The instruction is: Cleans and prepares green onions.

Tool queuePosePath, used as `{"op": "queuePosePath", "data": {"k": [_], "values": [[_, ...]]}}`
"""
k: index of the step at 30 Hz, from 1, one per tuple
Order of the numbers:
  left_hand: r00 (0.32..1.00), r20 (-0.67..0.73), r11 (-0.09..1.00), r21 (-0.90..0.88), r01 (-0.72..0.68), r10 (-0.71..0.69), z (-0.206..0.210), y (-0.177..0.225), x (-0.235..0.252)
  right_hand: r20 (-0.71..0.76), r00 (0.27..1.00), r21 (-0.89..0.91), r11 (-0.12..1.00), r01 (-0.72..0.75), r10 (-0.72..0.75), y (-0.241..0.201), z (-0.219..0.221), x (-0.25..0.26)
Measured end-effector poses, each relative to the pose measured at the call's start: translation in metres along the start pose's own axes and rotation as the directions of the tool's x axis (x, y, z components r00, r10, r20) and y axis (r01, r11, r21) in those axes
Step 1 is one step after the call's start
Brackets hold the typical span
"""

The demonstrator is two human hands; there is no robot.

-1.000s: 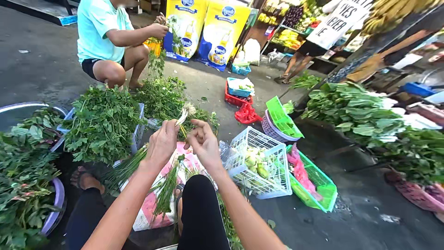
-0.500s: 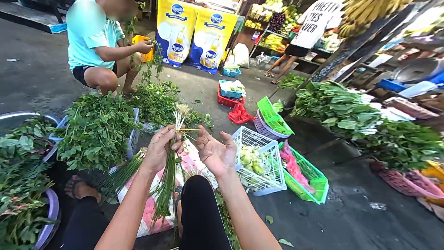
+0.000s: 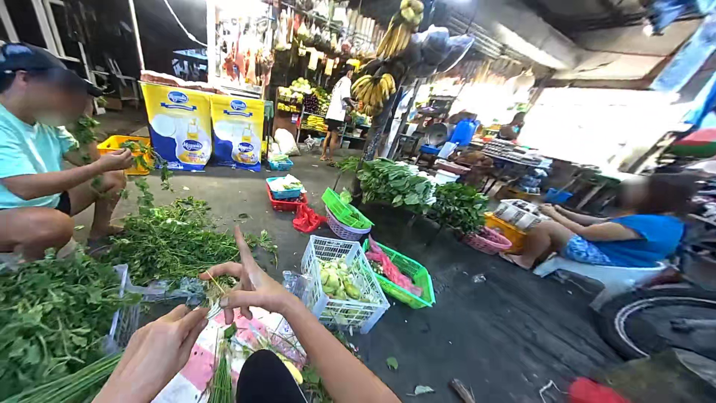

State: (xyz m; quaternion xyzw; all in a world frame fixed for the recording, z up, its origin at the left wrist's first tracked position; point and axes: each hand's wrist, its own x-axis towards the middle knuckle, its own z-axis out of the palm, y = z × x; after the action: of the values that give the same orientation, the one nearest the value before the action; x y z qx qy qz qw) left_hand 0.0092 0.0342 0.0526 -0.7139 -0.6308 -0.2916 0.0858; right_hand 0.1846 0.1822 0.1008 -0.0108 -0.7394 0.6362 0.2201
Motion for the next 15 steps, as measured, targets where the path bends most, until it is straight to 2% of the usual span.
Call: {"op": "queuePosePath", "data": {"k": [3, 5, 7, 8, 9, 10, 11, 12, 13, 14, 15], "values": [[0.994, 0.008, 0.992, 0.070, 0.107, -0.108, 0.004, 0.007, 0.000, 0.067, 0.997, -0.091, 0.995, 0.029, -0.023, 0.002, 0.004, 0.004], [0.973, -0.061, 0.974, -0.027, 0.223, -0.224, 0.008, 0.005, 0.002, 0.122, 0.983, -0.392, 0.903, 0.173, -0.136, 0.006, 0.024, 0.005], [0.891, -0.137, 0.862, -0.351, 0.366, -0.434, 0.012, -0.002, 0.002, 0.154, 0.953, -0.652, 0.698, 0.295, -0.259, 0.014, 0.053, 0.003], [0.818, -0.167, 0.738, -0.555, 0.384, -0.551, 0.014, -0.005, 0.001, 0.152, 0.937, -0.699, 0.636, 0.328, -0.316, 0.020, 0.064, 0.001], [0.740, -0.182, 0.568, -0.763, 0.309, -0.647, 0.016, -0.007, 0.002, 0.116, 0.936, -0.673, 0.667, 0.319, -0.331, 0.021, 0.070, 0.000], [0.677, -0.162, 0.352, -0.924, 0.152, -0.718, 0.016, -0.008, 0.002, 0.031, 0.957, -0.541, 0.800, 0.259, -0.289, 0.020, 0.072, -0.001], [0.646, -0.116, 0.160, -0.987, 0.009, -0.755, 0.015, -0.006, 0.000, -0.082, 0.979, -0.274, 0.949, 0.157, -0.186, 0.017, 0.071, -0.001], [0.639, -0.088, 0.053, -0.996, -0.074, -0.764, 0.015, -0.005, -0.003, -0.185, 0.982, 0.076, 0.996, 0.053, -0.038, 0.015, 0.066, 0.000], [0.652, -0.096, 0.034, -0.994, -0.107, -0.752, 0.017, -0.004, -0.007, -0.252, 0.960, 0.405, 0.914, -0.012, 0.124, 0.014, 0.059, 0.002], [0.692, -0.140, 0.103, -0.990, -0.095, -0.708, 0.021, -0.003, -0.011, -0.276, 0.923, 0.659, 0.752, -0.021, 0.268, 0.013, 0.052, 0.005], [0.748, -0.205, 0.249, -0.967, -0.055, -0.631, 0.024, -0.002, -0.016, -0.258, 0.901, 0.810, 0.586, 0.006, 0.347, 0.014, 0.044, 0.008]]}}
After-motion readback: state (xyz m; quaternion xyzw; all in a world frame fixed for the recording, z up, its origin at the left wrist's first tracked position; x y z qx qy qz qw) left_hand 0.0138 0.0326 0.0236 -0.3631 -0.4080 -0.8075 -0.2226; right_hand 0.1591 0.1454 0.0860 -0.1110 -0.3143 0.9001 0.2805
